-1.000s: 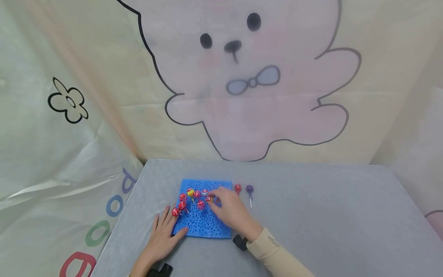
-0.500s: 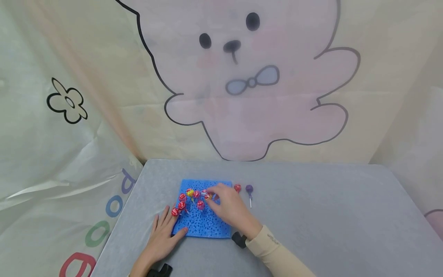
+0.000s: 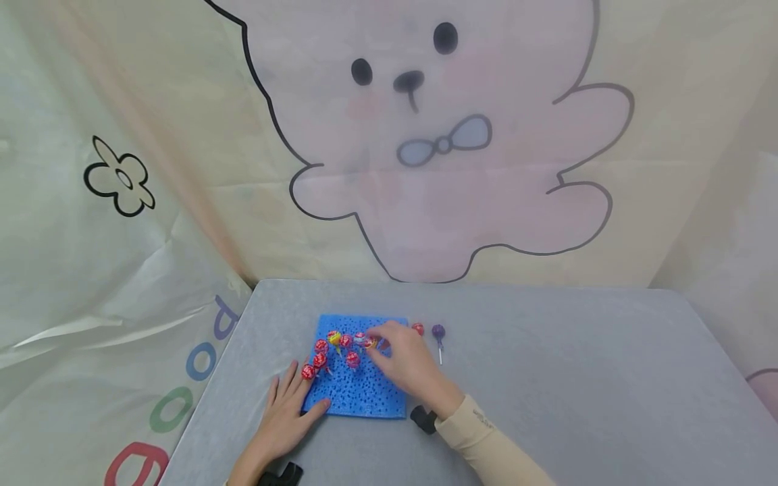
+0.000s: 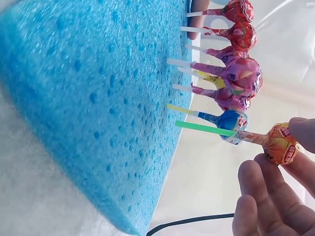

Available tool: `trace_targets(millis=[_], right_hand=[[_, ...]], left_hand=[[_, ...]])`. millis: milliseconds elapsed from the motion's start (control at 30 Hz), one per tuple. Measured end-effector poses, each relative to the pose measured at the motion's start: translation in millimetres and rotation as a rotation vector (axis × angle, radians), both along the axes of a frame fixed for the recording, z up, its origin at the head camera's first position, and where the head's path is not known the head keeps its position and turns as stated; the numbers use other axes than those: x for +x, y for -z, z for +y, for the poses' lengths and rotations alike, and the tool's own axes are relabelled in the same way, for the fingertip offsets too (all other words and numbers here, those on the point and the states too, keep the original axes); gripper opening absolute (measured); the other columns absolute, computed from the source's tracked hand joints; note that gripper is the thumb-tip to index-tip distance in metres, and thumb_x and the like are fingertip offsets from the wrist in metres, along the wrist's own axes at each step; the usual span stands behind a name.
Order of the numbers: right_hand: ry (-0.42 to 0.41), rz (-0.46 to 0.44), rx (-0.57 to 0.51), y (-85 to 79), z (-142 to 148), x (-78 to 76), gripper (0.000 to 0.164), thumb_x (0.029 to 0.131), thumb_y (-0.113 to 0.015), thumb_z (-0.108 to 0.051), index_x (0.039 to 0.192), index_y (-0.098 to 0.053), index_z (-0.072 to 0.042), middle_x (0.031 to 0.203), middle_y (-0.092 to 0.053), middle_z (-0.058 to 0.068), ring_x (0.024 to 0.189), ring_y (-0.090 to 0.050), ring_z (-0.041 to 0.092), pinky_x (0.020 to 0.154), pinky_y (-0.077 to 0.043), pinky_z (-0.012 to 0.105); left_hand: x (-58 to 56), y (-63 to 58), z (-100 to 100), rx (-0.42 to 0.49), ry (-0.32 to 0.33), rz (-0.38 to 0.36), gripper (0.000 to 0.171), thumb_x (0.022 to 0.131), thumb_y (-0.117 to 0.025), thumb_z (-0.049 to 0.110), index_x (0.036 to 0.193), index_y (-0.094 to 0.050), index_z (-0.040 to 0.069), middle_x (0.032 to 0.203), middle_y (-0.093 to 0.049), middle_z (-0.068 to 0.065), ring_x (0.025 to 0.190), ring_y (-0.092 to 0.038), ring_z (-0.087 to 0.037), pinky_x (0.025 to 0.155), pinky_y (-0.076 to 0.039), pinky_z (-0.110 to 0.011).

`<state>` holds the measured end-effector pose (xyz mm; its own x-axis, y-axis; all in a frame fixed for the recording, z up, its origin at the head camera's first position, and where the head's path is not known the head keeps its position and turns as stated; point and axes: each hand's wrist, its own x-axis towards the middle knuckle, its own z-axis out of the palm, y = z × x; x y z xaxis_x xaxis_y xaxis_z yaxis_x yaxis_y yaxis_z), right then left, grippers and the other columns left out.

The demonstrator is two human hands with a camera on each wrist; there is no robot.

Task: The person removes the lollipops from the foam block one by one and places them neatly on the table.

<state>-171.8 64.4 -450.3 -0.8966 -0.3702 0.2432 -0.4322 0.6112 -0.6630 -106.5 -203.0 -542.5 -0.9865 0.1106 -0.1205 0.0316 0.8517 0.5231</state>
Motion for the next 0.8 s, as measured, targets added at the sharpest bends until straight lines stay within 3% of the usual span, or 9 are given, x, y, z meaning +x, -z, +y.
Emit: trace_targets(millis=[500,800], right_hand=[[0.029,0.002,0.000,3.5,16,-2.8,0.025,0.091,-0.081,-0.013,0.115,-0.078,-0.009,0.101,-0.074,-0.003,0.085,-0.067,0.011,0.073,-0.060,0.032],[0.062,0.004,-0.006,7.1,31,-5.6,0.026,0.090,-0.082,-0.012,0.115,-0.078,-0.007,0.102,-0.074,-0.001,0.085,-0.066,0.012,0.073,-0.059,0.031]], left_hand=[[0.3,0.4,0,0.004,0.004,0.004,0.087,0.098,-0.052,0.068,0.165,-0.034,0.015,0.176,-0.018,-0.004,0.163,-0.006,-0.038,0.124,0.005,-0.069],[0.1,0.6,0,0.001,0.001,0.004,0.087,0.098,-0.052,0.068,0.165,-0.033,0.016,0.176,-0.018,-0.004,0.163,-0.006,-0.038,0.125,0.005,-0.069]])
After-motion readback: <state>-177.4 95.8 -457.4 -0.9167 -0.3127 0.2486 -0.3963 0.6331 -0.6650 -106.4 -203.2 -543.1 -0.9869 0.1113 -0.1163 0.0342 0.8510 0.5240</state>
